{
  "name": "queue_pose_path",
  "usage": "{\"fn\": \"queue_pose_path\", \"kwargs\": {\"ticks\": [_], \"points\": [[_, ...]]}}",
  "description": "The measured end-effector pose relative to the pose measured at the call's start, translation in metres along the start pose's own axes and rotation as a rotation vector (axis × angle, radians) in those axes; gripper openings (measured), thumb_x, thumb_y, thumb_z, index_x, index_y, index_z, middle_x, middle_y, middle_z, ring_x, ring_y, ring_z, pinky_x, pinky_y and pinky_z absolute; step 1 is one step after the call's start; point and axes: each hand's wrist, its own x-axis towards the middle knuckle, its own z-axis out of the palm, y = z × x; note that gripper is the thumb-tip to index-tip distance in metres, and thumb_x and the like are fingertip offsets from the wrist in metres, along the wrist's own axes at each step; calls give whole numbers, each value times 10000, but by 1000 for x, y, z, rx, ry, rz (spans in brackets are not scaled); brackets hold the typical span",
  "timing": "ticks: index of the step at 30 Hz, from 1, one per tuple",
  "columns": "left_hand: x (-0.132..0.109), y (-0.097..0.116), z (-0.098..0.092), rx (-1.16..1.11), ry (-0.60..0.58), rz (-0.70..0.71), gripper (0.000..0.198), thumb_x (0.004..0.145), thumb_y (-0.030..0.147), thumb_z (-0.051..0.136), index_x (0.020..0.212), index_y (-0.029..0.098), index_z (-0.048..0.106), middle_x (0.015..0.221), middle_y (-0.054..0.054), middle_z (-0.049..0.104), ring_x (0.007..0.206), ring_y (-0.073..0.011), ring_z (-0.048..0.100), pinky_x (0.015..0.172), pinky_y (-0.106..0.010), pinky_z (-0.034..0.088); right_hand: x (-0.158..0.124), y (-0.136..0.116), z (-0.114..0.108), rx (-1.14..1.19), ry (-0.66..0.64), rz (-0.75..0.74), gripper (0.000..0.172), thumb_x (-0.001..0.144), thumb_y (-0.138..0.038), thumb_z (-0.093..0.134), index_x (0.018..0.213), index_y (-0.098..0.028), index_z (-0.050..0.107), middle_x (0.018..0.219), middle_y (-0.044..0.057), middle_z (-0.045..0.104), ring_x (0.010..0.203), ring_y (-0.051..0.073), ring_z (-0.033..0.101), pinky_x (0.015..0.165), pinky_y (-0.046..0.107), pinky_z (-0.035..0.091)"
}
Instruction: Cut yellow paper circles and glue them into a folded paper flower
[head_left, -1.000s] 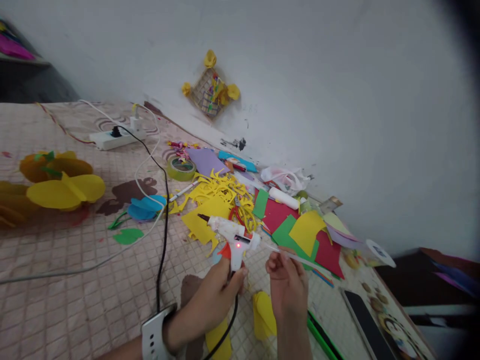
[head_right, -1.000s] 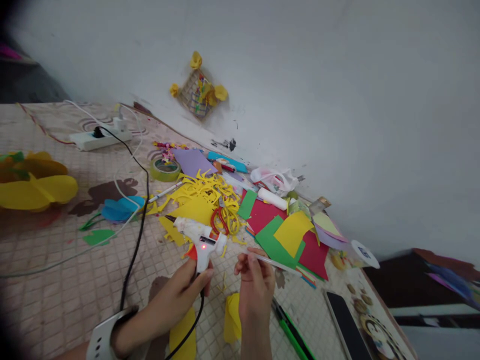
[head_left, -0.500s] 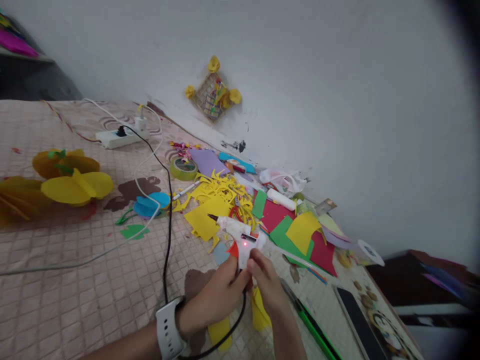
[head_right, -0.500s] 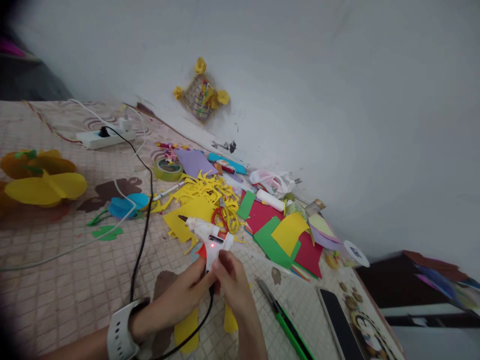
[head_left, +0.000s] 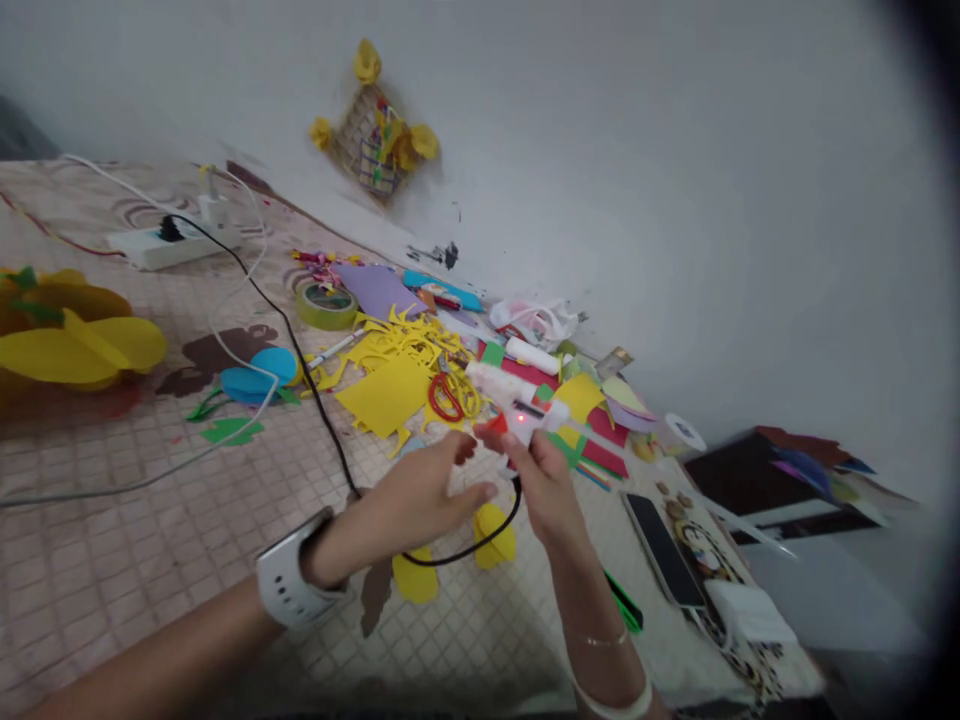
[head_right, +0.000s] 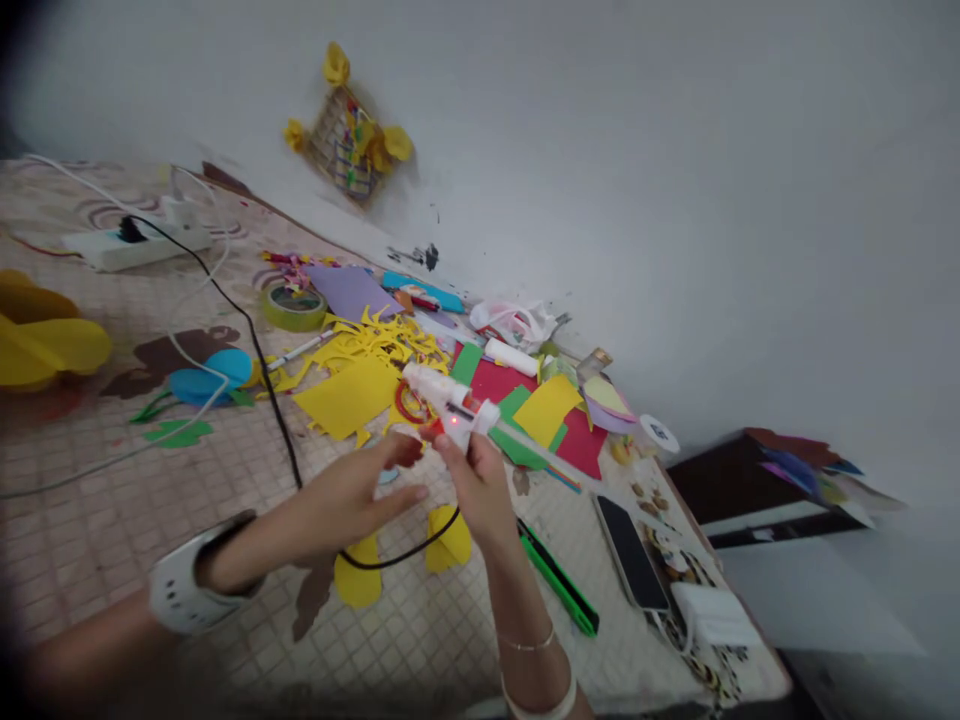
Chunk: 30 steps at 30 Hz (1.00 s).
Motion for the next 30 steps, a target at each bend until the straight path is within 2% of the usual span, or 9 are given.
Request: {"fn": "queue_pose_path", "kwargs": {"ticks": [2,5,7,9,13,16,20,24,30], "points": [[-7,4,-14,42,110,-11,242,822,334,567,1009,180,570,1043,-88,677,994,-239,629,896,-414,483,9,-1,-11,34,60,-48,295,874,-479,558,923,-203,650,822,39,719,781,207,659,751,362,504],[-35,4,-24,89,200,-23,132,870,319,508,864,205,573,899,-36,703,876,-198,672,787,-334,534,25,-5,-36,45,103,-122,308,891,-488,512,935,-213,642,819,36,716,751,197,665,758,366,505],[-63,-3,-19,160,171,24,105,875,313,534,861,229,596,832,7,723,766,-162,695,675,-258,553,34,-11,-56,-10,76,-174,314,873,-500,524,903,-217,658,800,29,710,764,198,660,747,350,496],[-90,-15,-6,271,146,123,70,877,235,543,897,245,610,840,21,735,769,-142,704,714,-238,566,38,-17,-75,-70,10,-185,302,818,-496,597,818,-209,690,764,26,705,773,206,648,729,337,487],[-126,-37,20,419,33,279,211,881,157,526,1053,255,599,1021,-15,745,941,-156,702,843,-259,564,37,-19,-99,-197,-192,-150,165,675,-358,763,722,-203,731,722,7,705,712,206,625,676,325,485],[-134,-40,30,443,55,227,182,892,150,494,1010,247,593,1058,-32,732,997,-171,682,878,-285,552,35,-10,-99,-277,-478,-153,140,696,-273,753,821,-209,746,770,5,723,713,195,634,675,315,497],[-132,-36,31,358,150,24,139,896,162,455,873,244,565,950,-24,694,898,-157,663,783,-253,549,35,3,-87,-300,-879,-231,224,795,-245,664,1008,-213,726,933,35,738,820,186,658,726,303,515],[-126,-34,22,360,256,-93,123,890,223,462,787,244,525,826,-3,652,764,-154,637,658,-238,511,36,9,-75,-310,-978,-299,232,755,-196,695,981,-228,741,864,16,747,741,165,665,672,263,517],[-116,-25,12,375,247,-200,131,842,311,528,735,244,560,726,20,651,670,-159,627,604,-247,487,33,3,-62,-421,-1019,-238,222,726,-203,734,947,-223,750,769,-6,725,623,133,604,579,222,452]]}}
